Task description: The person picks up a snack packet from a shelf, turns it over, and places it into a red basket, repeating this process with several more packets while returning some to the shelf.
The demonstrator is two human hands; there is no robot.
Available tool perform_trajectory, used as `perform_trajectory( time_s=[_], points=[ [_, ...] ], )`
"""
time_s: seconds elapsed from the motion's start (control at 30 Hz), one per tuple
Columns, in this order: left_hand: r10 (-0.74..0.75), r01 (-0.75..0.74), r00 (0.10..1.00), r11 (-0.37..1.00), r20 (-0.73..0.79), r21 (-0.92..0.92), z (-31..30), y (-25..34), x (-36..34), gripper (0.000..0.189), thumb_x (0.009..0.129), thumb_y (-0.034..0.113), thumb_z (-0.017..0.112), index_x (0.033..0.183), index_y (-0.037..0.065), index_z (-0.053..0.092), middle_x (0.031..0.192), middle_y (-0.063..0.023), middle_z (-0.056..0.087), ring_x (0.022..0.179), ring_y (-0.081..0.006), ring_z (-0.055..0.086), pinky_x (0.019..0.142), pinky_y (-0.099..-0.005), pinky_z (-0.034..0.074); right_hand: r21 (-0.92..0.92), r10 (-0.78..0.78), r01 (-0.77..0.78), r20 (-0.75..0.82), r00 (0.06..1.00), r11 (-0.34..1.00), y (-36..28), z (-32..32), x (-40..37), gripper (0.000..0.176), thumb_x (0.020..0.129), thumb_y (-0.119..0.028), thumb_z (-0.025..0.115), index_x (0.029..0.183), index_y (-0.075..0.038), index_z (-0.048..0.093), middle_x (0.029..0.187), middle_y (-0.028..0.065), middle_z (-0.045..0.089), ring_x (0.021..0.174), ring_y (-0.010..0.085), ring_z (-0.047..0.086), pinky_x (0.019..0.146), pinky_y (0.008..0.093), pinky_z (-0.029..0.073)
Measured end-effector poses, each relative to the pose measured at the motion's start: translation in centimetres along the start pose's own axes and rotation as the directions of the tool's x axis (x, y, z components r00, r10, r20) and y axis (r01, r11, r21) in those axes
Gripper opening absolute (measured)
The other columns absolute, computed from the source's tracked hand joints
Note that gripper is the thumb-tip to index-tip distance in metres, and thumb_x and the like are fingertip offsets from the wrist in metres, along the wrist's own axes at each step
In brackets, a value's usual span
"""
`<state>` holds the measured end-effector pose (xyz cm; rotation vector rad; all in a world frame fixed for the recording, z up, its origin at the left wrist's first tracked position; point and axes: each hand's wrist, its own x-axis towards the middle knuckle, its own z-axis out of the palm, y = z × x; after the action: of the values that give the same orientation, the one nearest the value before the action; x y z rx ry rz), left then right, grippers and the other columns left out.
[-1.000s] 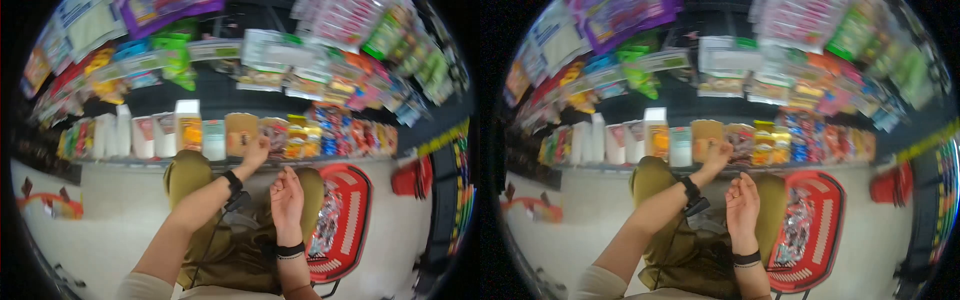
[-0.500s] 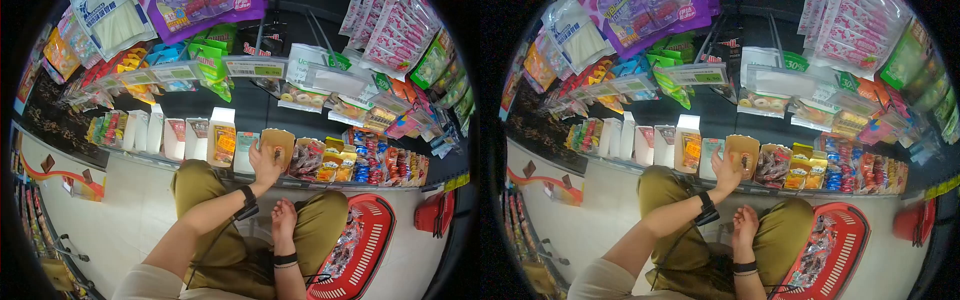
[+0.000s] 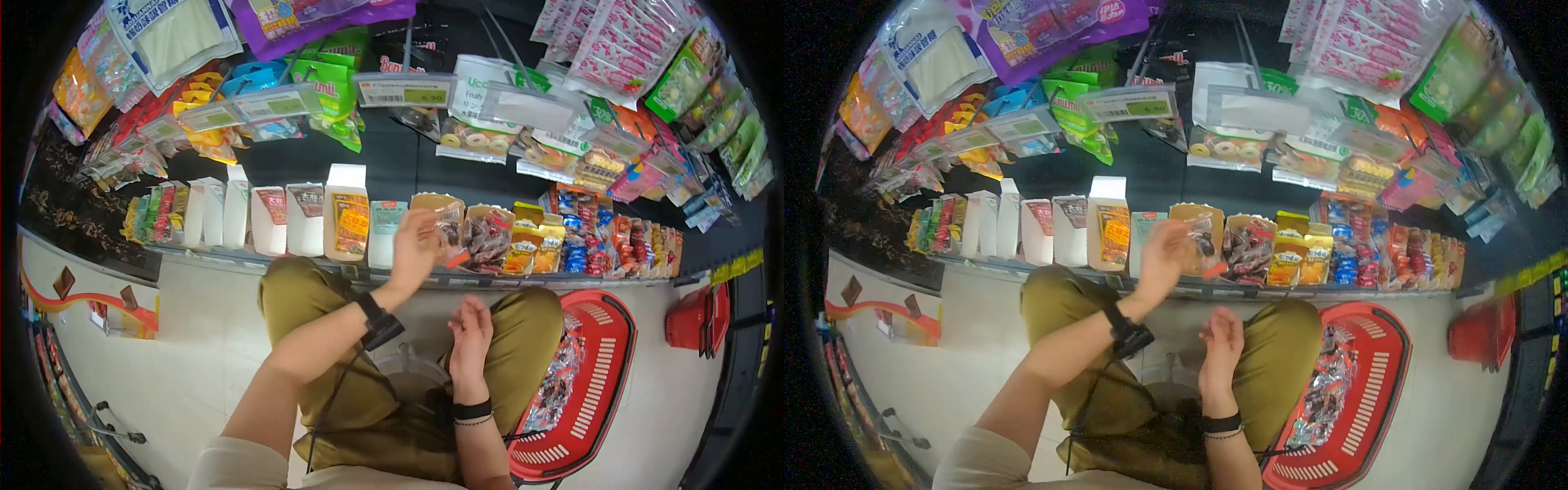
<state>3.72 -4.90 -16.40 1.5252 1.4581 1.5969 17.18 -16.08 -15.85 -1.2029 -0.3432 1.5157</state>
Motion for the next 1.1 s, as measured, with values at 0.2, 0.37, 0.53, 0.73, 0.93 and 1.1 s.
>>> perform_trajectory(
  time_s=[0.2,0.37,0.53,0.73,0.93,1.1],
  points=[
    [-0.178,0.256,0.959,0.876,0.219,-0.409,-3.9,4.0,0.2,0.017,0.08,-0.006,0.057,0.096,-0.003,0.06,0.106,-0.0073,0.052,0.091,-0.0169,0.06,0.073,-0.0263,0.052,-0.21,-0.23,0.253,0.129,0.965,0.944,-1.6,2.0,-2.5,0.045,0.087,-0.014,0.056,0.126,-0.002,0.038,0.123,0.008,0.043,0.108,0.0147,0.044,0.091,0.0279,0.036],
    [-0.24,0.34,0.936,0.809,0.259,-0.479,-5.6,5.6,0.4,0.017,0.081,-0.006,0.053,0.097,-0.004,0.059,0.102,-0.0057,0.054,0.085,-0.0134,0.06,0.071,-0.0232,0.052,-0.2,-0.341,0.342,0.04,0.939,0.918,-0.5,3.4,-4.1,0.045,0.085,-0.007,0.058,0.125,-0.003,0.038,0.121,0.0098,0.046,0.106,0.0149,0.047,0.09,0.0287,0.039],
    [-0.303,0.468,0.875,0.73,0.377,-0.498,-7.0,5.7,0.5,0.023,0.083,0.003,0.056,0.105,-0.002,0.058,0.087,-0.0072,0.062,0.076,-0.0117,0.059,0.069,-0.0255,0.047,-0.058,-0.162,0.18,0.235,0.958,0.982,-0.9,3.5,-4.7,0.029,0.084,-0.001,0.057,0.112,-0.002,0.047,0.102,0.0066,0.057,0.09,0.0128,0.056,0.078,0.0267,0.046],
    [-0.264,0.438,0.896,0.664,0.357,-0.606,-7.2,6.1,0.6,0.025,0.084,0.006,0.057,0.109,-0.002,0.057,0.087,-0.0071,0.062,0.075,-0.0114,0.058,0.07,-0.0255,0.046,-0.07,-0.191,0.218,0.27,0.944,0.974,-1.5,4.8,-5.9,0.024,0.083,-0.001,0.06,0.105,-0.001,0.05,0.094,0.0063,0.061,0.083,0.012,0.059,0.073,0.0263,0.049],
    [-0.179,0.398,0.911,0.621,0.372,-0.676,-7.6,6.9,0.8,0.028,0.085,0.007,0.057,0.112,0.0,0.056,0.11,-0.0067,0.055,0.085,-0.0117,0.056,0.073,-0.0265,0.046,-0.085,-0.181,0.22,0.331,0.926,0.972,-1.8,4.9,-6.7,0.023,0.081,0.001,0.061,0.102,0.001,0.051,0.092,0.0093,0.063,0.077,0.0128,0.06,0.071,0.0261,0.049],
    [-0.116,0.38,0.913,0.587,0.391,-0.714,-8.0,7.6,1.1,0.033,0.084,0.005,0.057,0.117,0.0,0.053,0.114,-0.0069,0.054,0.09,-0.012,0.055,0.074,-0.0265,0.046,-0.084,-0.149,0.197,0.39,0.908,0.977,-1.9,4.6,-6.8,0.017,0.081,0.001,0.061,0.096,0.002,0.054,0.091,0.011,0.064,0.075,0.0141,0.061,0.07,0.0267,0.05]
  ],
)
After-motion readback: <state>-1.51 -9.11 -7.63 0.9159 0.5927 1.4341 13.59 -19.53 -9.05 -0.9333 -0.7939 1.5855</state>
